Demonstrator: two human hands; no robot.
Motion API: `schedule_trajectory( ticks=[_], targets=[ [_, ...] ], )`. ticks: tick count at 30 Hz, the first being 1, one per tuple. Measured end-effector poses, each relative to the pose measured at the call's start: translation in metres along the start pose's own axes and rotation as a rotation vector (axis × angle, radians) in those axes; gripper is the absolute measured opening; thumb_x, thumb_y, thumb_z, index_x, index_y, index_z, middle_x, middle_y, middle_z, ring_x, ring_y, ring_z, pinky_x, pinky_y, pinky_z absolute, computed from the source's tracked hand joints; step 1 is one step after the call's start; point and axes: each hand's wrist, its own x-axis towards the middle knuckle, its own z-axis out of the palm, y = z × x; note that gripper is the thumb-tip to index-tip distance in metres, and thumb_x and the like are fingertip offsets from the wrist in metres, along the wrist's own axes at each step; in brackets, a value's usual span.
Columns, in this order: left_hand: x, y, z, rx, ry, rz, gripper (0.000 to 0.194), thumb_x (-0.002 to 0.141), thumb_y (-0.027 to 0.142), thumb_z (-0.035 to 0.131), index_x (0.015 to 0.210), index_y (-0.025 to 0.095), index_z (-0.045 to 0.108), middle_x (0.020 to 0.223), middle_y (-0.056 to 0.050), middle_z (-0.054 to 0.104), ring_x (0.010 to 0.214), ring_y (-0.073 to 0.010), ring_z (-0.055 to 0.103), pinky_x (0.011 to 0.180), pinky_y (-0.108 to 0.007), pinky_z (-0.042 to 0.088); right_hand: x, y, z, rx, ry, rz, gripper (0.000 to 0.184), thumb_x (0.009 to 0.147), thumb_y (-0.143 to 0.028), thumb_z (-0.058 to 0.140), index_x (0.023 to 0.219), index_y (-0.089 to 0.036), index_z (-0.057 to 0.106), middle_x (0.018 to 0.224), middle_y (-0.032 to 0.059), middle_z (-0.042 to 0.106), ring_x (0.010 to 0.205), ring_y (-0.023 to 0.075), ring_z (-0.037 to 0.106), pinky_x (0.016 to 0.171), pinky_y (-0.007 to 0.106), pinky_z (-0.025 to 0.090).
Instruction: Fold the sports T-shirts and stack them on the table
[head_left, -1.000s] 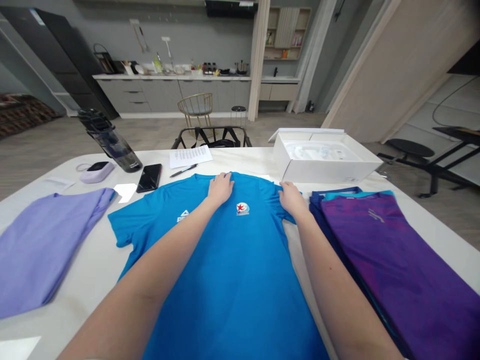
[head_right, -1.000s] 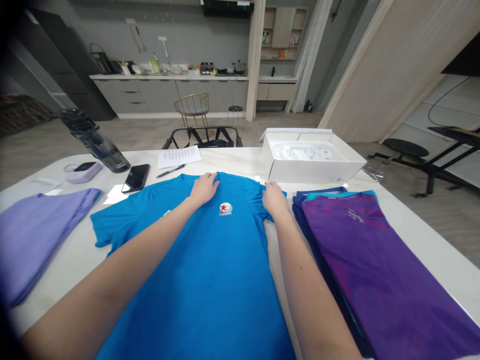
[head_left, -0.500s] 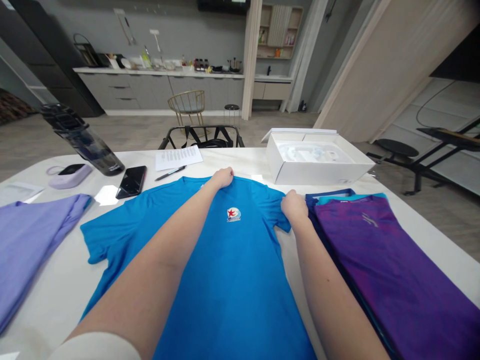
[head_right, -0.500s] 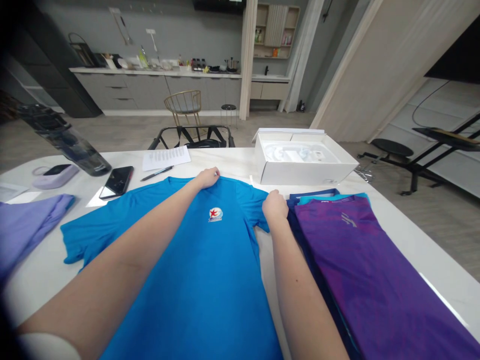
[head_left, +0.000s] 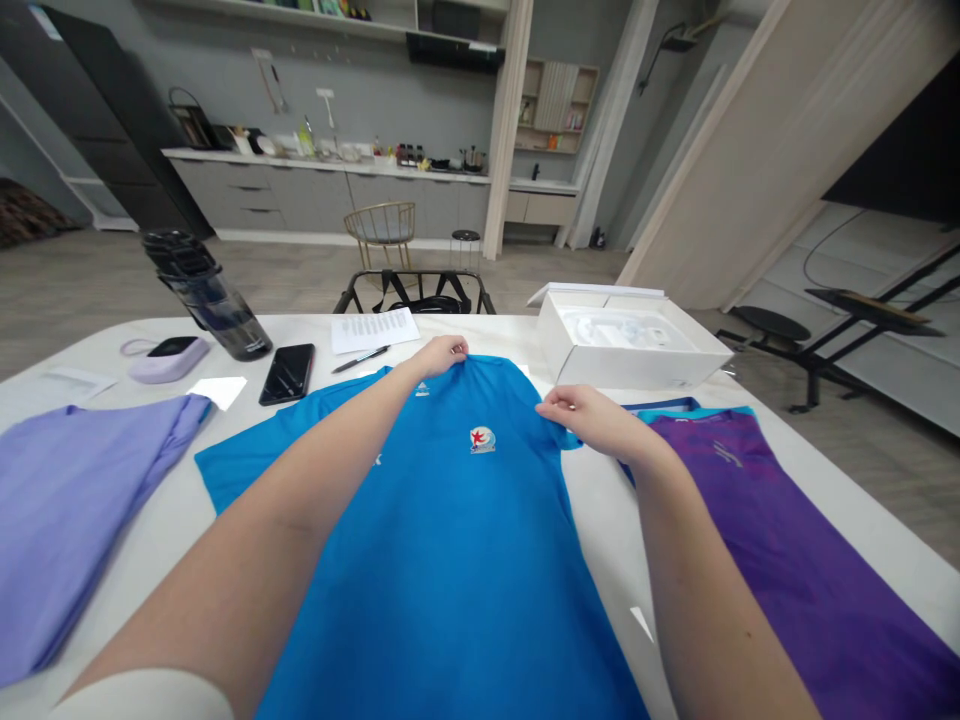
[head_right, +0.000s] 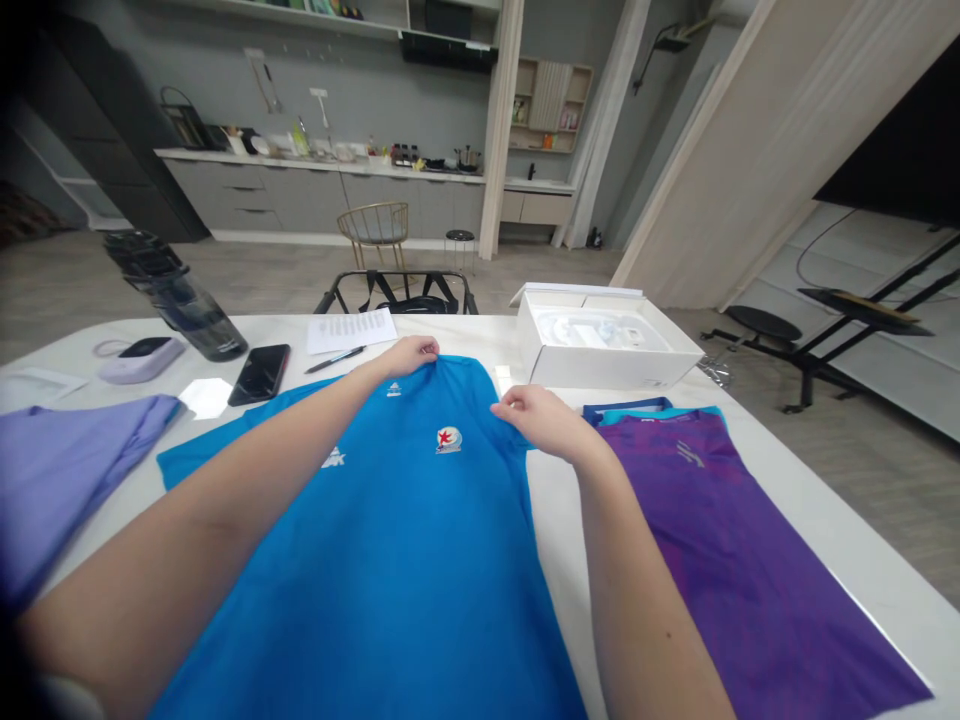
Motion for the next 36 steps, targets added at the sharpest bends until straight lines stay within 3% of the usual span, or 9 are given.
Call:
schedule_trajectory(
  ticks=[4,7,11,13,20,25,29,33,36],
  targets=[
    [-0.036,0.001,-0.012,-0.594,0.311,-0.039,0.012,0.081,0.026,0.064,0.09,0.019,0.061,0.08,-0.001,0.067,0.077,-0.0159,0.063,0.075,-0.029,0.051,0.007,-0.085,0.031,0.359,-0.181,-0.291,0.039,0.086,-0.059,0.065,0.088,-0.02,0.063,0.066,-0.0044,0.05,0.052,0.0087,0.038,0.049,0.022,0.03],
    [-0.073,-0.001,-0.018,-0.856,0.378,-0.284,0.025,0.081,0.031,0.069,0.101,0.019,0.059,0.083,-0.003,0.068,0.077,-0.016,0.064,0.073,-0.028,0.051,0.04,-0.116,0.077,0.462,-0.252,-0.372,0.036,0.091,-0.057,0.06,0.098,-0.022,0.063,0.065,-0.0054,0.048,0.051,0.0092,0.038,0.048,0.021,0.029],
    [-0.131,-0.012,-0.022,-0.882,0.238,-0.555,0.041,0.086,0.053,0.063,0.107,0.018,0.06,0.091,-0.01,0.072,0.078,-0.0199,0.068,0.068,-0.03,0.052,0.101,-0.09,0.125,0.197,0.139,-0.238,0.02,0.093,-0.031,0.054,0.101,-0.019,0.068,0.075,0.0004,0.06,0.063,0.0147,0.053,0.06,0.025,0.043],
    [-0.156,-0.017,-0.022,-0.706,0.169,-0.593,0.05,0.084,0.059,0.064,0.112,0.018,0.061,0.1,-0.012,0.073,0.085,-0.023,0.069,0.068,-0.03,0.051,0.127,-0.064,0.135,-0.021,0.278,-0.174,0.03,0.091,-0.018,0.048,0.112,-0.019,0.069,0.091,0.0057,0.065,0.081,0.0192,0.061,0.077,0.03,0.049],
    [-0.195,-0.014,-0.005,0.163,0.052,-0.524,0.032,0.088,0.049,0.062,0.1,0.019,0.067,0.112,-0.016,0.072,0.114,-0.0346,0.064,0.093,-0.041,0.047,0.182,-0.033,0.154,-0.39,0.19,-0.134,0.051,0.099,-0.039,0.048,0.15,-0.036,0.046,0.152,0.009,0.042,0.133,0.0341,0.044,0.102,0.05,0.046],
    [-0.207,-0.007,0.006,0.142,0.21,-0.316,0.027,0.101,0.04,0.043,0.109,0.022,0.062,0.111,-0.012,0.071,0.109,-0.0291,0.065,0.089,-0.038,0.047,0.202,-0.033,0.155,-0.418,0.226,-0.14,0.027,0.097,-0.032,0.052,0.118,-0.025,0.067,0.132,0.0112,0.056,0.122,0.0286,0.052,0.099,0.042,0.047],
    [-0.193,-0.003,-0.013,-0.007,0.337,-0.182,0.03,0.103,0.044,0.042,0.118,0.026,0.058,0.087,-0.005,0.071,0.089,-0.0272,0.068,0.078,-0.034,0.047,0.213,-0.022,0.139,-0.276,0.358,-0.182,0.028,0.096,-0.026,0.047,0.114,-0.017,0.066,0.117,0.0122,0.062,0.106,0.0242,0.059,0.098,0.036,0.046],
    [-0.169,-0.009,-0.035,0.12,0.338,-0.273,0.026,0.099,0.041,0.05,0.109,0.022,0.065,0.092,-0.01,0.071,0.094,-0.0304,0.067,0.081,-0.037,0.047,0.217,-0.013,0.133,-0.229,0.422,-0.155,0.031,0.096,-0.024,0.044,0.116,-0.018,0.067,0.116,0.0126,0.062,0.101,0.024,0.061,0.095,0.035,0.047],
    [-0.171,-0.018,-0.032,0.254,0.355,-0.358,0.033,0.1,0.037,0.047,0.122,0.018,0.062,0.113,-0.018,0.069,0.106,-0.0331,0.064,0.088,-0.04,0.046,0.214,-0.008,0.141,-0.271,0.412,-0.087,0.031,0.098,-0.026,0.045,0.118,-0.02,0.068,0.115,0.0123,0.063,0.103,0.0245,0.061,0.094,0.034,0.046]
  ],
)
